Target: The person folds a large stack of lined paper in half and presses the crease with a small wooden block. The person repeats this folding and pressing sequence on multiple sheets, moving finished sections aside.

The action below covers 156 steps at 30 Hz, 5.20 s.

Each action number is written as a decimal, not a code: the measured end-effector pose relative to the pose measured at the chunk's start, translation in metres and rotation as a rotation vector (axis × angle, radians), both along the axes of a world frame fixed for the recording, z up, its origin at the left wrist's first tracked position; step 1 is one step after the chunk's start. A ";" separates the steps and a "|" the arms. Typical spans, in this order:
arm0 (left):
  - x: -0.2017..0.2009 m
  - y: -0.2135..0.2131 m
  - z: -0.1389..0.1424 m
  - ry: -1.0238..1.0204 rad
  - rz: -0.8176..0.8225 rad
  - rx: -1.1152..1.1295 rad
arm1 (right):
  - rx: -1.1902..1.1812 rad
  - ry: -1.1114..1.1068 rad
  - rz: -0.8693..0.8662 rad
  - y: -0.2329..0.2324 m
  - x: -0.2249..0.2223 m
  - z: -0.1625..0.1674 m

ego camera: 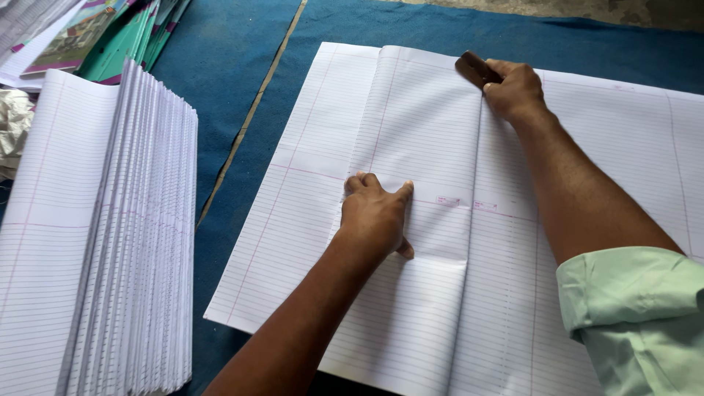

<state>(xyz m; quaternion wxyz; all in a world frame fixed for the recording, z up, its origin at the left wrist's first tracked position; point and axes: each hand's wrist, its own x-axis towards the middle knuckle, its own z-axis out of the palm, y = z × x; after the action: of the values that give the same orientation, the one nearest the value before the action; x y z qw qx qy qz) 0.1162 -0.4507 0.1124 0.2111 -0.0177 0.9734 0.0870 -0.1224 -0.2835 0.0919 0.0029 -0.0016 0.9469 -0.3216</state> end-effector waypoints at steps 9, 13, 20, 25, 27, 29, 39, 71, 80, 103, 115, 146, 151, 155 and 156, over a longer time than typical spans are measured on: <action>-0.012 -0.001 -0.009 0.011 -0.027 -0.049 | -0.043 -0.025 0.114 0.006 0.025 -0.004; -0.018 0.000 -0.016 0.015 -0.005 -0.038 | 0.007 -0.066 0.125 0.010 0.039 -0.007; -0.031 -0.002 -0.026 0.061 0.011 -0.033 | 0.007 -0.038 0.195 0.019 0.056 -0.015; -0.040 -0.002 -0.032 0.060 0.027 -0.035 | 0.005 -0.040 0.201 0.021 0.075 -0.019; -0.044 -0.002 -0.034 0.052 0.025 -0.043 | 0.009 -0.059 0.205 0.022 0.084 -0.020; -0.046 -0.002 -0.036 0.055 0.042 -0.025 | 0.033 -0.048 0.209 0.023 0.092 -0.022; -0.058 -0.004 -0.039 0.034 0.049 -0.027 | 0.054 -0.034 0.288 0.031 0.130 -0.026; -0.073 -0.003 -0.045 0.033 0.100 0.021 | 0.132 0.070 0.747 0.067 0.251 -0.037; -0.070 -0.004 -0.043 0.051 0.137 0.036 | 0.155 0.059 0.867 0.073 0.266 -0.033; -0.064 -0.007 -0.050 0.044 0.244 0.250 | 0.061 -0.178 0.946 0.077 0.270 -0.029; -0.061 -0.002 -0.054 0.057 0.183 0.241 | -0.182 -0.399 0.692 0.091 0.254 -0.028; -0.052 0.011 -0.052 0.004 0.145 0.194 | -0.314 -0.059 -0.685 0.405 0.229 -0.010; -0.050 0.010 -0.053 0.005 0.165 0.214 | -0.316 -0.136 -0.767 0.423 0.249 -0.040; -0.050 0.006 -0.054 0.006 0.157 0.199 | -0.351 -0.243 -0.746 0.426 0.260 -0.054; -0.050 0.005 -0.055 0.004 0.158 0.193 | -0.253 -0.278 -0.739 0.426 0.263 -0.056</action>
<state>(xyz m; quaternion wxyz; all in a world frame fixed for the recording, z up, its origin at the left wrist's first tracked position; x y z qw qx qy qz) 0.0664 -0.4455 0.0576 0.2022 -0.0737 0.9566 0.1966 0.1408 0.1424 0.0361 0.0146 0.3817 0.8272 -0.4121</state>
